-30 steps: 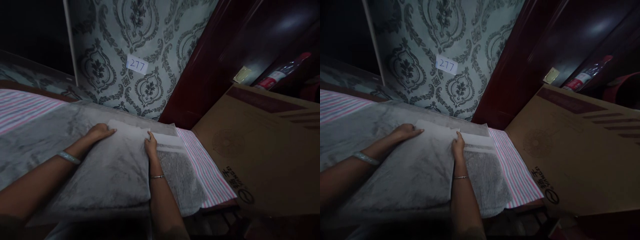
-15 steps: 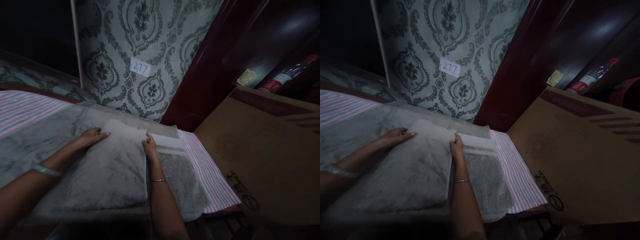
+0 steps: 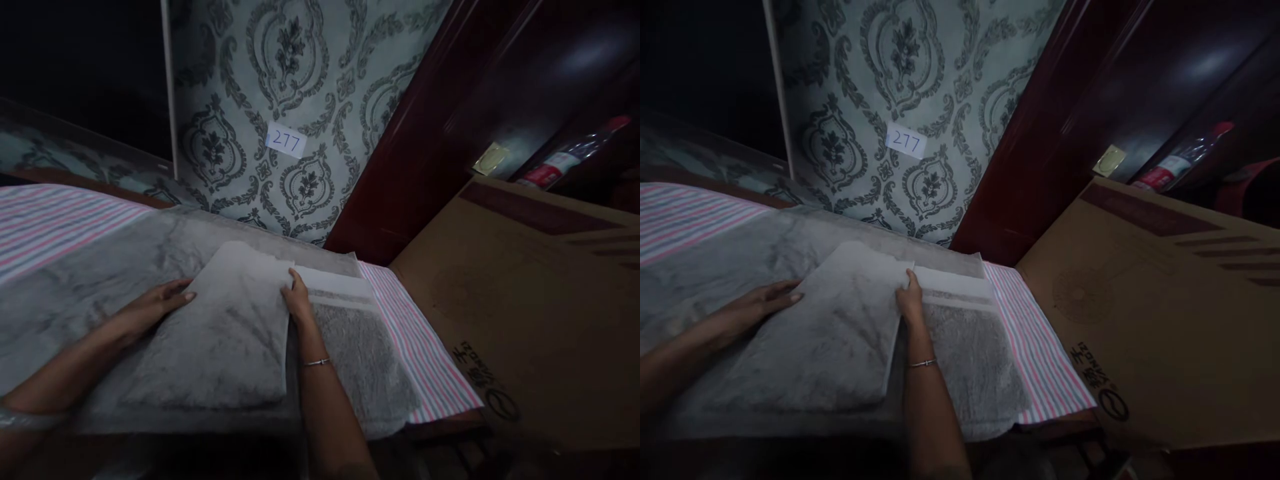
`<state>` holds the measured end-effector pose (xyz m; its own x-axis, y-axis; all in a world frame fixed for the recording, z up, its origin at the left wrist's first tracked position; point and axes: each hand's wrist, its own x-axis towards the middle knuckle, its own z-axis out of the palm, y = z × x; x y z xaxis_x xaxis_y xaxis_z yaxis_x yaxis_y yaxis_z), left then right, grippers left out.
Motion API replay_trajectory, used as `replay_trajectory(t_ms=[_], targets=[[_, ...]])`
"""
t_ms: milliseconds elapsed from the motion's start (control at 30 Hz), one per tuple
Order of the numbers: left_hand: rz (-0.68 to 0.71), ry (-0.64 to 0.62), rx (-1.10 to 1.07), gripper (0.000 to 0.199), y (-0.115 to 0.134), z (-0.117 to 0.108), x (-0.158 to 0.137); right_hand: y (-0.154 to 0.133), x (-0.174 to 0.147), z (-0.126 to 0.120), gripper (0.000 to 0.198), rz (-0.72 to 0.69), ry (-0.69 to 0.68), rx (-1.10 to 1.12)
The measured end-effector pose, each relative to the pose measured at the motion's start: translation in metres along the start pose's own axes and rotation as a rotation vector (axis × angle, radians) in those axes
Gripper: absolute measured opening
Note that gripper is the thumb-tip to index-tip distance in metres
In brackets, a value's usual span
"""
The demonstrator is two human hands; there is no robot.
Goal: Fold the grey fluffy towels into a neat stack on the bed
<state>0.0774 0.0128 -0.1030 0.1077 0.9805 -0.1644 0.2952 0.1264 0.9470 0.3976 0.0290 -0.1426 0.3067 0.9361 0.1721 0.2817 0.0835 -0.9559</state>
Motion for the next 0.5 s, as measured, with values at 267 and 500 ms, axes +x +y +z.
replay_trajectory(t_ms=[267, 500], targets=[[0.163, -0.018, 0.303, 0.123, -0.014, -0.001, -0.036, -0.005, -0.024, -0.007, 0.082, -0.012, -0.081, -0.055], [0.206, 0.017, 0.493, 0.116, -0.032, 0.003, -0.037, -0.005, -0.051, -0.01, 0.073, -0.151, -0.044, -0.176]])
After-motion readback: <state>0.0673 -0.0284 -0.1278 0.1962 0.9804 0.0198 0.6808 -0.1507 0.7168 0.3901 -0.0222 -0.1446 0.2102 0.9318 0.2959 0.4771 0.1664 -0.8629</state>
